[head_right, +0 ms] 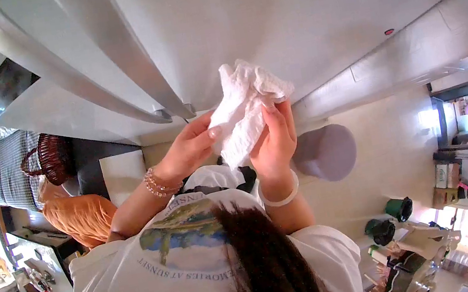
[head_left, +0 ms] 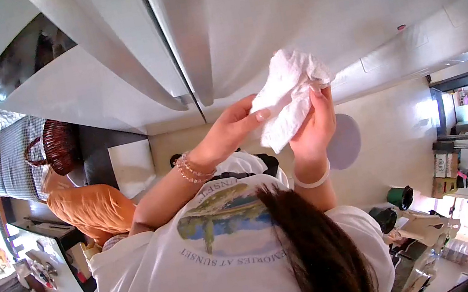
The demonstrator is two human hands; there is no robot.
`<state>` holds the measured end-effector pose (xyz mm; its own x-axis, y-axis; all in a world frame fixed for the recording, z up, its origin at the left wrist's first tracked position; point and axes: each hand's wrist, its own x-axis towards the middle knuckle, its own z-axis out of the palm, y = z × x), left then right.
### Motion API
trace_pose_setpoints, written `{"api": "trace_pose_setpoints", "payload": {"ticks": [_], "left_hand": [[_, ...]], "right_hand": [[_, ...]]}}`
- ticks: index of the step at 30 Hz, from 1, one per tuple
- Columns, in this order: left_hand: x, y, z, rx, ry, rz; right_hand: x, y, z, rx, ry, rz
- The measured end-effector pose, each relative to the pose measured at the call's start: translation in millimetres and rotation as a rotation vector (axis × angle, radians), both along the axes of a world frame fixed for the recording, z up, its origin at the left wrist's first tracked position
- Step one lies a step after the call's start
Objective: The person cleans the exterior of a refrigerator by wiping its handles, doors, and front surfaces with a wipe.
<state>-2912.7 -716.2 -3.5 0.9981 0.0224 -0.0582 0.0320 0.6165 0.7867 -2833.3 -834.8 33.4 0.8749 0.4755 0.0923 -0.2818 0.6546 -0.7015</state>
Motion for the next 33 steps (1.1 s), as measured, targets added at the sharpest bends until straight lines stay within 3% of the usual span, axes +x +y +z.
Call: {"api": "trace_pose_setpoints", "payload": {"ticks": [6,10,12,14,15,17,19,22,25,28,29,33], "left_hand": [[-1,-11,-16,0.209,0.087,0.233],[-5,-24,-17,0.362,0.042,0.427],[-5,-32,-5,0.32,0.045,0.575],[-8,-21,12,0.549,0.082,0.431],[-9,-14,7,0.772,0.019,0.384],[-7,-16,32,1.01,0.036,0.147],[-7,-13,47,1.172,0.046,-0.074],[-11,-4,52,1.375,-0.103,0.057],[-21,-1,54,1.14,0.027,0.139],[-26,-19,60,1.193,-0.067,0.338],[-28,-21,54,1.189,-0.13,0.352],[-31,-17,42,1.298,-0.366,0.525]], "right_hand": [[24,-36,-39,-0.172,0.111,-0.096],[35,-56,-64,-0.122,0.526,0.016],[46,-76,-80,-0.239,-0.05,0.016],[55,-68,-38,-0.647,-0.051,-0.319],[59,-67,-42,-0.487,-0.311,-0.32],[59,-57,-35,-0.279,-0.635,0.108],[40,-33,-30,-0.253,-0.618,0.446],[32,-14,-34,-0.652,-0.73,0.786],[27,-8,-32,-0.722,-0.607,0.732],[25,5,-31,-0.486,-0.547,0.465],[23,11,-28,-0.293,-0.401,0.464],[21,33,-4,-0.022,-0.364,0.622]]}}
